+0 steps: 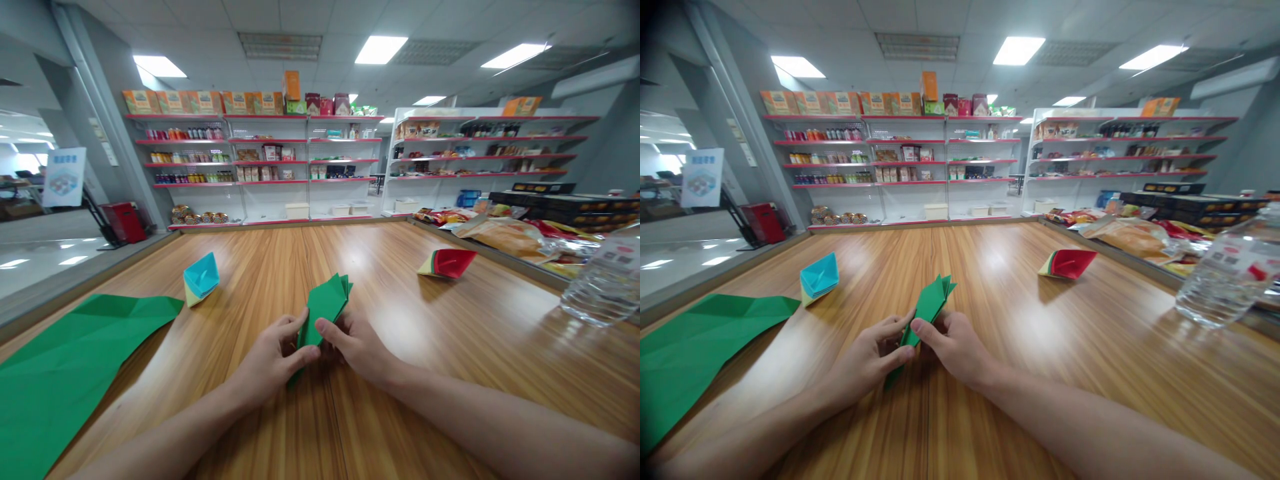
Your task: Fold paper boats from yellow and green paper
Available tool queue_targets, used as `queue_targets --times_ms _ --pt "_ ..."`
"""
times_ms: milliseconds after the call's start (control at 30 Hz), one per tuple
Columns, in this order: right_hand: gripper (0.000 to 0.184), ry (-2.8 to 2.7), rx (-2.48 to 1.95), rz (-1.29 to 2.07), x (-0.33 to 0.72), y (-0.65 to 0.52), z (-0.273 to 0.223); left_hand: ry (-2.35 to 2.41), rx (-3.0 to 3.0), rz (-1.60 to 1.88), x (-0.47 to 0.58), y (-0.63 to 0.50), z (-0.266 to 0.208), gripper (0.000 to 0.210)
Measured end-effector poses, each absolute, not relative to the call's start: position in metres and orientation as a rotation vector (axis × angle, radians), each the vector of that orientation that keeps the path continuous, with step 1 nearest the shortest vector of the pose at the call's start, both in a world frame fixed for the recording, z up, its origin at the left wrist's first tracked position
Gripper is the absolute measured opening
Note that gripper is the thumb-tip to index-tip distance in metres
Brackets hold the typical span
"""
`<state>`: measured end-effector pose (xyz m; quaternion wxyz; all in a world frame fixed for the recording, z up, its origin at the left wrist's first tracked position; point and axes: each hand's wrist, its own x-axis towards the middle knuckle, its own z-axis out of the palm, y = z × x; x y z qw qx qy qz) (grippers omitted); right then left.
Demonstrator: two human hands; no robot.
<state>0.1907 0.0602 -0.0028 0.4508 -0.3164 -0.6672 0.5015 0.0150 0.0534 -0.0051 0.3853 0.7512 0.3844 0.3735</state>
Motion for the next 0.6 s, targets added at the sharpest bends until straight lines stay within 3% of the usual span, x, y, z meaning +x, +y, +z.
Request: queue_targets --times_ms 267,600 --pt "0.029 -1.785 -0.921 0.982 0.194 0.059 -0.001 0.811 1.609 0.878 0.016 0.049 0.002 0.046" --pt "0.032 -1.797 -0.942 0.930 0.192 0.053 0.005 0.665 1.443 0.920 0.019 0.050 0.007 0.045"
